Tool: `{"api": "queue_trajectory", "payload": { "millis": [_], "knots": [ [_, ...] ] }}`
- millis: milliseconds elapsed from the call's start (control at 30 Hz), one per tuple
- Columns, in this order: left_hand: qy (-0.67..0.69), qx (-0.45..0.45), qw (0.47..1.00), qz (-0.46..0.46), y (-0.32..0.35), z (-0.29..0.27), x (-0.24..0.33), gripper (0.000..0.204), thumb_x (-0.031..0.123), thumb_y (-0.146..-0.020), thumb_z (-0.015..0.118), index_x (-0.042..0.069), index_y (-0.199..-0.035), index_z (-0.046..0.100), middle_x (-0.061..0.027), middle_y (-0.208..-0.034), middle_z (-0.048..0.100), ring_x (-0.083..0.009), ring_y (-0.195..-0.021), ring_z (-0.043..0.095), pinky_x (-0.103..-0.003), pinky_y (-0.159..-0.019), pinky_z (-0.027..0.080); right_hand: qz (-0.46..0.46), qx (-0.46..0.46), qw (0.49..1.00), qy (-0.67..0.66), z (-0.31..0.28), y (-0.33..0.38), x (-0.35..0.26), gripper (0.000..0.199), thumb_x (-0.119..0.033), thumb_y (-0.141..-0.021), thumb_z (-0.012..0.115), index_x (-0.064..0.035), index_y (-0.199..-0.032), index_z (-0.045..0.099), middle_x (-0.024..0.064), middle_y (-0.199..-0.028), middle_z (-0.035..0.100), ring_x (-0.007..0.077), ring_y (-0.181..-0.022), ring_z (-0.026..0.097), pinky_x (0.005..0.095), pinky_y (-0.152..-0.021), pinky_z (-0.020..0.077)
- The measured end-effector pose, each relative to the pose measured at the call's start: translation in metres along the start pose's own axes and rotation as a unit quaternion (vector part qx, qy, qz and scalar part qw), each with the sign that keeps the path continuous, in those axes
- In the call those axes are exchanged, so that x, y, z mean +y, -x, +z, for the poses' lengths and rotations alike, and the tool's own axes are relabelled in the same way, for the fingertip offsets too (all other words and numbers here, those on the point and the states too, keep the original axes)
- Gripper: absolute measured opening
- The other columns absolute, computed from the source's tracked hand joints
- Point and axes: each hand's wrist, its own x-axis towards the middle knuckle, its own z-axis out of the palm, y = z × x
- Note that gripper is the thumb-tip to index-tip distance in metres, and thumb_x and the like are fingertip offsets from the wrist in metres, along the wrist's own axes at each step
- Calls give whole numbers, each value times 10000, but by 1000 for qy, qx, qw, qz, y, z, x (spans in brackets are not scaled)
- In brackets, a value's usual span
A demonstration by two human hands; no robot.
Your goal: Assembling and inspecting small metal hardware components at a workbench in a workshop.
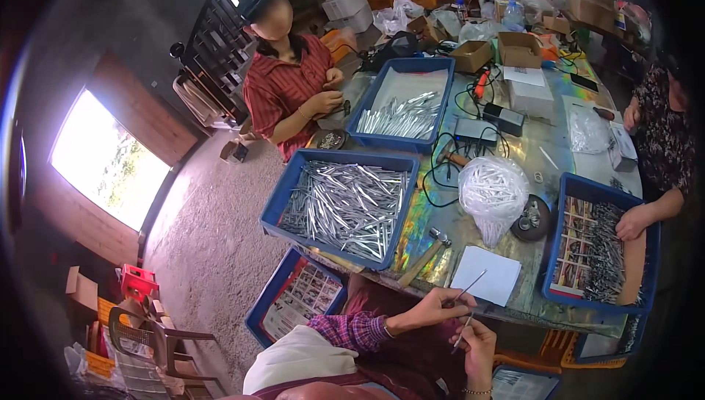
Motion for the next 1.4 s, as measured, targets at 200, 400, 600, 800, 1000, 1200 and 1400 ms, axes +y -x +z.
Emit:
{"api": "queue_trajectory", "payload": {
  "millis": [200, 400, 600, 800, 1000, 1200, 1400],
  "knots": [
    [-22, -55, 998, -19, -4, -1, 11, 196, 145, -863, 591, -5, -988, 613, 10, -790, 596, -37, -683, 497, -197, -600, 415, -1, -13, 1000, 5, -4, -3, 0, 155, -28, -820, 583, 51, -949, 615, 93, -754, 616, 176, -605, 618, 300, -570, 551],
    [4, -74, 997, -27, -1, -5, 3, 194, 165, -864, 592, -2, -961, 610, 8, -800, 593, -39, -724, 504, -210, -631, 422, 5, -25, 1000, 9, -2, -3, 2, 134, -39, -811, 600, 62, -897, 620, 98, -744, 616, 172, -603, 612, 316, -572, 556],
    [22, -84, 996, -19, 3, -7, 0, 185, 168, -871, 589, -3, -941, 603, 0, -801, 592, -43, -751, 516, -210, -652, 429, 11, -37, 999, 11, 0, 0, 2, 133, -46, -814, 601, 63, -886, 622, 98, -733, 618, 169, -599, 608, 317, -572, 557],
    [84, -101, 991, -37, 4, -2, 7, 150, 127, -890, 560, -17, -930, 568, -26, -771, 582, -70, -673, 551, -222, -604, 460, 19, -41, 999, 9, -3, 1, 2, 136, -51, -820, 597, 61, -891, 622, 93, -739, 620, 162, -598, 607, 308, -573, 557],
    [90, -100, 990, -39, 7, 0, 8, 137, 111, -892, 554, -21, -929, 559, -33, -760, 576, -78, -660, 558, -232, -594, 471, 26, -47, 999, 5, -4, 4, 3, 138, -58, -822, 599, 56, -896, 622, 89, -753, 621, 156, -604, 610, 304, -575, 560],
    [18, -88, 996, -12, 5, -6, 6, 143, 98, -882, 566, -13, -972, 573, -20, -806, 582, -62, -698, 546, -219, -622, 454, 25, -51, 998, -3, -2, 5, 2, 162, -67, -824, 607, 57, -926, 624, 88, -755, 622, 154, -609, 612, 302, -581, 563],
    [-21, 61, 998, -25, 3, -32, 76, 143, 96, -861, 575, 12, -975, 593, 22, -686, 514, -5, -505, 396, -171, -433, 313, 30, -57, 998, 2, 4, 5, -1, 215, -64, -825, 611, 65, -997, 616, 86, -760, 620, 150, -616, 609, 296, -583, 563]
  ]
}}
